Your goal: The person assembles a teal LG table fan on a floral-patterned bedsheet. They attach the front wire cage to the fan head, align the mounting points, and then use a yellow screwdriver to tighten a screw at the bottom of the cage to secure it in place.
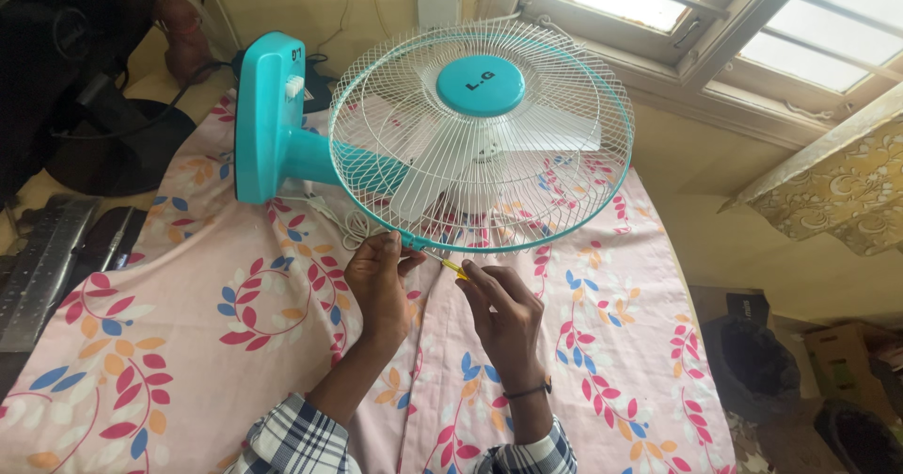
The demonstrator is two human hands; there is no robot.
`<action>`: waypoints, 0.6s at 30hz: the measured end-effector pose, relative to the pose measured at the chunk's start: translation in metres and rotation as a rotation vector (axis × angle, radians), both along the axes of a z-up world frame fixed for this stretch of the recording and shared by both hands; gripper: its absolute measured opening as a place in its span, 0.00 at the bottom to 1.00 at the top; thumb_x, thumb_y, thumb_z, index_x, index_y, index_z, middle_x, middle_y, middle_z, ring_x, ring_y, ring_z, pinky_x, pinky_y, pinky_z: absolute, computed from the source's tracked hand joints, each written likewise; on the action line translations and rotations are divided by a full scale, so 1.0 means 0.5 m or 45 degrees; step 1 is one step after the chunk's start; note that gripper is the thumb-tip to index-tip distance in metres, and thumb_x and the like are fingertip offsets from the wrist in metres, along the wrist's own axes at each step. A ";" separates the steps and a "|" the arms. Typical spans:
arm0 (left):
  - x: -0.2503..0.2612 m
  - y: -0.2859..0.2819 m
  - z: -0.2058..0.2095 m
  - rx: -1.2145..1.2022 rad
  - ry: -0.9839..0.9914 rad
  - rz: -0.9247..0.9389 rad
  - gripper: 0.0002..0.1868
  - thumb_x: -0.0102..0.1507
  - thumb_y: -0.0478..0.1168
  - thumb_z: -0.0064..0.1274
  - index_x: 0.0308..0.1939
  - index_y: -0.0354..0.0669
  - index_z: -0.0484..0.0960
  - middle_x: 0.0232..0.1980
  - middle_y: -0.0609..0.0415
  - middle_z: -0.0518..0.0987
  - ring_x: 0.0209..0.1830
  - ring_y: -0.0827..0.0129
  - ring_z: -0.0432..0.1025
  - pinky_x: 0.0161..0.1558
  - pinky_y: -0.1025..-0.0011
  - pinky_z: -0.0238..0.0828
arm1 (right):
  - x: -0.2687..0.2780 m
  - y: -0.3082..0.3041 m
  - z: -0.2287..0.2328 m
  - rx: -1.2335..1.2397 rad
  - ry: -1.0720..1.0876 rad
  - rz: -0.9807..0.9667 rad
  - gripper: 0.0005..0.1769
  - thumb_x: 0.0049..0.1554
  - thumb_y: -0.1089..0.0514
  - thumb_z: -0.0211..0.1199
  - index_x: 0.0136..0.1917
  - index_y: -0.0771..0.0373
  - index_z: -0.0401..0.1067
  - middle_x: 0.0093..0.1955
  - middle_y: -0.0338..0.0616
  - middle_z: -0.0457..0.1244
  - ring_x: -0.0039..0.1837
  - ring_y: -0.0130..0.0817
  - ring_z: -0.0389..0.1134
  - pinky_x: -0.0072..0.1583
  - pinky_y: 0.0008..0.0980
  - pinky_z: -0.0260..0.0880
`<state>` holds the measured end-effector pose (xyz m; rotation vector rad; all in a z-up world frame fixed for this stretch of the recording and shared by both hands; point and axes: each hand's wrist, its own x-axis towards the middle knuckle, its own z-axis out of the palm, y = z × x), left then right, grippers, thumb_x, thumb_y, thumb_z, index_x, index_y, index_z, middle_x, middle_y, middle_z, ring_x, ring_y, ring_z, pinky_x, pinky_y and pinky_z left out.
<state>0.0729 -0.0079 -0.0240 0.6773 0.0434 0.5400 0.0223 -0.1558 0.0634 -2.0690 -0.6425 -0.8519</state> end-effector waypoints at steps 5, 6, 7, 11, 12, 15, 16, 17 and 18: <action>0.000 0.002 0.000 -0.009 -0.010 -0.027 0.06 0.69 0.36 0.55 0.41 0.36 0.79 0.35 0.53 0.80 0.33 0.71 0.78 0.41 0.68 0.82 | -0.001 0.003 0.023 -0.227 -0.196 -0.129 0.12 0.55 0.62 0.71 0.53 0.62 0.78 0.43 0.42 0.68 0.42 0.39 0.68 0.46 0.38 0.67; -0.001 0.004 -0.001 0.000 -0.010 -0.035 0.06 0.69 0.36 0.55 0.40 0.35 0.79 0.35 0.53 0.80 0.33 0.70 0.78 0.41 0.68 0.82 | -0.002 0.004 0.027 -0.273 -0.190 -0.163 0.11 0.55 0.62 0.71 0.53 0.62 0.78 0.43 0.42 0.68 0.43 0.40 0.67 0.47 0.39 0.67; -0.001 0.004 0.000 -0.014 -0.003 -0.029 0.06 0.69 0.36 0.54 0.41 0.36 0.79 0.35 0.53 0.80 0.33 0.71 0.78 0.41 0.67 0.82 | -0.004 0.007 0.029 -0.295 -0.211 -0.170 0.12 0.56 0.62 0.70 0.54 0.62 0.78 0.43 0.42 0.68 0.44 0.39 0.67 0.47 0.39 0.66; -0.001 0.001 -0.002 -0.054 0.019 -0.030 0.05 0.69 0.35 0.54 0.41 0.36 0.79 0.36 0.55 0.79 0.34 0.72 0.77 0.42 0.67 0.83 | -0.016 0.019 0.036 -0.453 -0.260 -0.221 0.12 0.56 0.61 0.68 0.55 0.61 0.76 0.42 0.42 0.66 0.44 0.39 0.67 0.47 0.39 0.65; -0.002 0.001 -0.003 -0.059 0.023 -0.035 0.04 0.68 0.35 0.53 0.42 0.36 0.79 0.36 0.55 0.79 0.34 0.72 0.77 0.42 0.67 0.83 | -0.020 0.020 0.038 -0.508 -0.263 -0.238 0.13 0.56 0.61 0.68 0.55 0.62 0.76 0.41 0.42 0.66 0.44 0.39 0.67 0.47 0.39 0.65; -0.003 -0.002 -0.004 -0.073 0.081 -0.024 0.05 0.69 0.35 0.53 0.42 0.37 0.78 0.35 0.55 0.79 0.33 0.72 0.77 0.42 0.67 0.83 | -0.028 0.024 0.048 -0.633 -0.136 -0.255 0.08 0.59 0.57 0.66 0.51 0.61 0.76 0.36 0.42 0.63 0.39 0.40 0.66 0.43 0.41 0.64; -0.003 -0.001 -0.006 -0.078 0.078 -0.024 0.05 0.69 0.36 0.52 0.42 0.36 0.78 0.35 0.55 0.79 0.34 0.72 0.77 0.43 0.67 0.83 | -0.029 0.027 0.048 -0.622 -0.064 -0.248 0.07 0.60 0.57 0.65 0.49 0.61 0.75 0.35 0.43 0.63 0.38 0.41 0.67 0.41 0.41 0.64; -0.002 0.000 -0.008 -0.083 0.074 -0.027 0.05 0.70 0.36 0.52 0.42 0.36 0.78 0.36 0.55 0.79 0.34 0.72 0.77 0.43 0.67 0.83 | -0.030 0.030 0.046 -0.611 0.009 -0.244 0.07 0.61 0.56 0.64 0.48 0.61 0.75 0.35 0.44 0.64 0.37 0.43 0.67 0.40 0.42 0.64; -0.002 -0.001 -0.012 -0.088 0.070 -0.030 0.06 0.70 0.36 0.51 0.42 0.36 0.78 0.36 0.55 0.79 0.34 0.72 0.77 0.44 0.67 0.84 | -0.032 0.033 0.041 -0.599 0.081 -0.240 0.08 0.62 0.55 0.62 0.46 0.61 0.75 0.34 0.45 0.64 0.36 0.44 0.68 0.38 0.43 0.64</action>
